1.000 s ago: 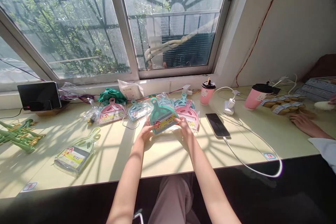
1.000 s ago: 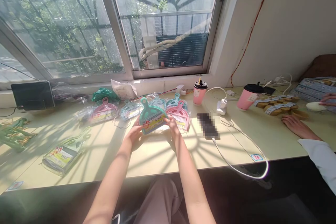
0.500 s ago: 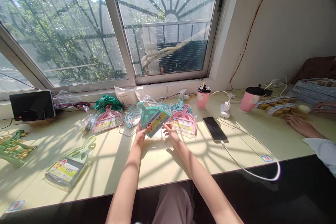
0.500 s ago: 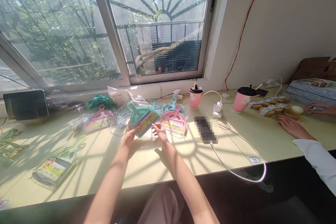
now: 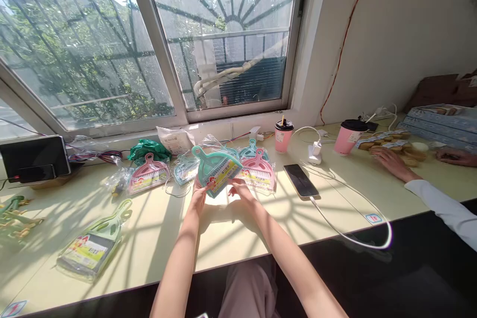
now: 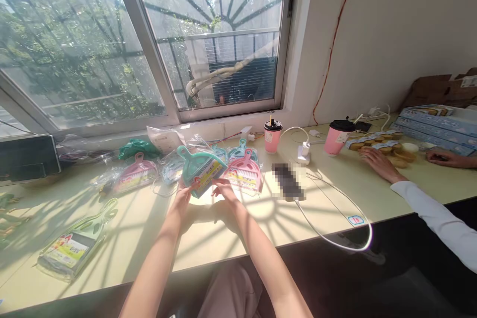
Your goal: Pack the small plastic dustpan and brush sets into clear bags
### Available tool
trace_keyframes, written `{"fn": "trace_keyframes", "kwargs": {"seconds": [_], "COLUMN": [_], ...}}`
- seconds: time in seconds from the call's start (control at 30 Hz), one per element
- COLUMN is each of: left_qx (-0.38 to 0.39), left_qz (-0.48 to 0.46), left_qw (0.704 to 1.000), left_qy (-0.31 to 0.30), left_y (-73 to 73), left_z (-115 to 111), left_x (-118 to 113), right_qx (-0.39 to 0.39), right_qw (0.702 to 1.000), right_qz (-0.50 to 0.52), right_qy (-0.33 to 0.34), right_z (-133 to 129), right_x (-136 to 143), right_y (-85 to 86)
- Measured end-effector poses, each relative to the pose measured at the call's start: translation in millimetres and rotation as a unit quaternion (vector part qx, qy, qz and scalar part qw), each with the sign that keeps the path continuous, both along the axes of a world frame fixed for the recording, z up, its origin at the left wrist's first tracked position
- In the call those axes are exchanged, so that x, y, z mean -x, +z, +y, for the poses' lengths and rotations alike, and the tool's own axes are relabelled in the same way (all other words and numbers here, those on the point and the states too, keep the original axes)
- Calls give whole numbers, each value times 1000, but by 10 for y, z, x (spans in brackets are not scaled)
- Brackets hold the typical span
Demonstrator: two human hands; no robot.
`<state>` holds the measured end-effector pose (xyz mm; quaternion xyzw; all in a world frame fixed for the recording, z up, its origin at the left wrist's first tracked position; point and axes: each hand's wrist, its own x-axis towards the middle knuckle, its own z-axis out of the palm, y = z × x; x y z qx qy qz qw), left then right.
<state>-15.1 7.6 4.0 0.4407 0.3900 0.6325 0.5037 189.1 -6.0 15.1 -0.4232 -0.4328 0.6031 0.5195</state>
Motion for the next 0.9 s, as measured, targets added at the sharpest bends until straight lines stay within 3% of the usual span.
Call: {"fn": "trace_keyframes", "kwargs": {"seconds": [0.13, 0.3, 0.47, 0.73, 0.9], "left_qx": [-4, 13, 10, 0, -6], "left_qz": [-2, 21, 31, 57, 61], "left_qw": [1000, 1000, 999, 998, 997], "left_qy": [-2, -12, -27, -26, -39], "left_y": [34, 96, 181, 219, 289], "left_z": [-3, -72, -137, -154, -184], "left_x": [-11, -69, -128, -72, -113], "right_qx": [-3, 3, -18, 15, 78], "right_qw": [1000, 998, 997, 997, 985], "right_qz": [8, -7, 13, 42, 73], "right_qy": [27, -69, -79, -69, -137], "right_z": [-18, 2, 11, -6, -8], "right_x": [-1, 69, 107, 35, 19], "right_y": [27, -17, -68, -17, 36]}}
